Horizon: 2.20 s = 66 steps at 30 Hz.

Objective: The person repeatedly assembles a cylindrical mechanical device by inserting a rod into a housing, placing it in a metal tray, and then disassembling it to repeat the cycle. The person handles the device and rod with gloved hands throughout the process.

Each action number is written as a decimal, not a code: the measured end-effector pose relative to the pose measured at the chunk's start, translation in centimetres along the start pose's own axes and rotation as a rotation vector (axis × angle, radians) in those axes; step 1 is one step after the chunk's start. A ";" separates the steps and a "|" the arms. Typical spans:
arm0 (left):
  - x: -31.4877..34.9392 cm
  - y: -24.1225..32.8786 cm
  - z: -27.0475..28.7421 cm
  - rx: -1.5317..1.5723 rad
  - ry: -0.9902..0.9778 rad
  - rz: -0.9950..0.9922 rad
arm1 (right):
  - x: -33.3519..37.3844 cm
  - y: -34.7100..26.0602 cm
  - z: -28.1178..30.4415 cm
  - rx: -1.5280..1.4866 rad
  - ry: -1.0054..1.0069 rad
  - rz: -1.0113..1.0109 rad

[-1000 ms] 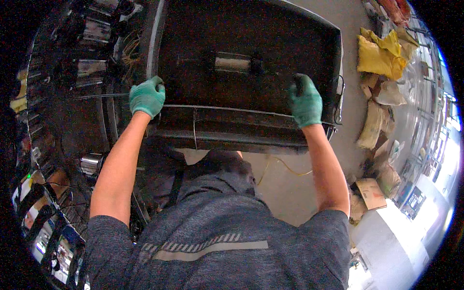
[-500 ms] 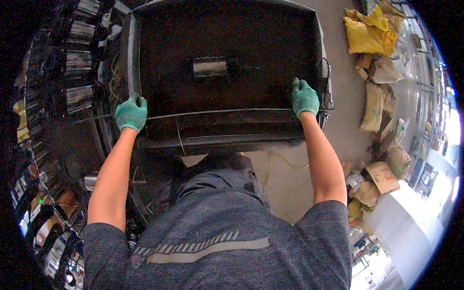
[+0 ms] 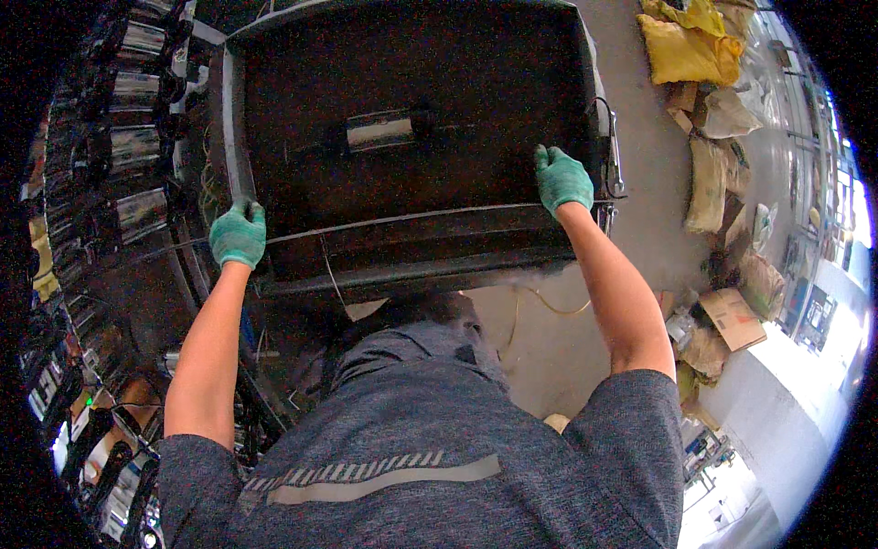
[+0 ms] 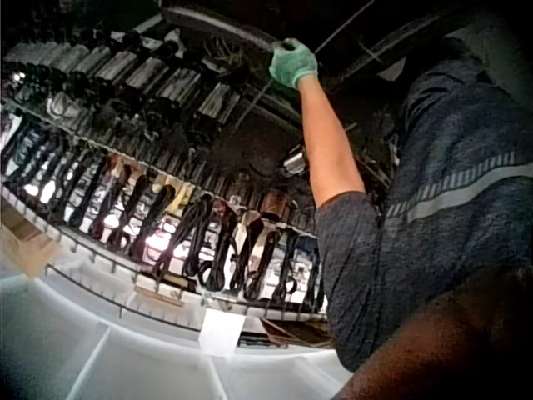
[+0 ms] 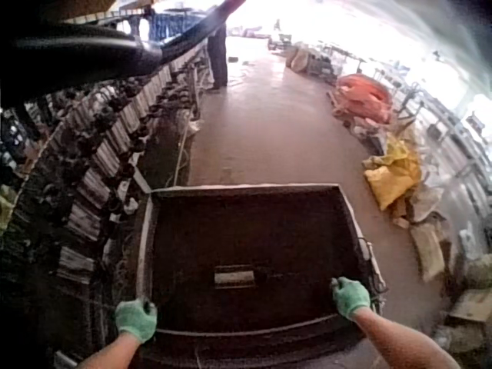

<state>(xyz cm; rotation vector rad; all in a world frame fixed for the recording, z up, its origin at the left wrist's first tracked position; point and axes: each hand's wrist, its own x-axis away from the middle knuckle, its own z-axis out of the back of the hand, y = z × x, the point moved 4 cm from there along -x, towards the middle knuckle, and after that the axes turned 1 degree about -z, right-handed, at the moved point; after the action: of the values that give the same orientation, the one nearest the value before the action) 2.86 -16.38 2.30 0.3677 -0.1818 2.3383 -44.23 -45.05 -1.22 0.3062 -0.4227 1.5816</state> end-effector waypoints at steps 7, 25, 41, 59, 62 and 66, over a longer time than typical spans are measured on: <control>-0.1 -0.2 -0.1 -0.011 0.033 -0.022 | 0.0 0.0 0.0 0.020 0.008 0.011; 0.0 -0.1 -0.2 -0.019 0.044 -0.025 | -0.2 0.2 -0.1 0.005 0.022 0.057; -0.3 -0.4 -0.7 -0.022 0.046 -0.019 | 0.0 0.1 -0.1 0.013 0.018 0.016; -0.2 -0.6 -0.9 0.015 0.081 -0.050 | 0.6 -0.6 0.9 -0.004 0.012 0.031; -0.2 -0.6 -0.8 0.014 0.079 -0.052 | 0.7 -0.4 0.7 -0.020 0.033 0.039; -0.2 -0.6 -0.8 0.023 0.075 -0.052 | 0.3 -0.3 0.6 0.005 0.012 0.034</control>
<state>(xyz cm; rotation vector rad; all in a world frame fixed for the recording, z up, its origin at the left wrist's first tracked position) 3.30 -15.90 1.45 0.2920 -0.1082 2.3000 -43.95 -45.00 -0.50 0.2947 -0.4172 1.6175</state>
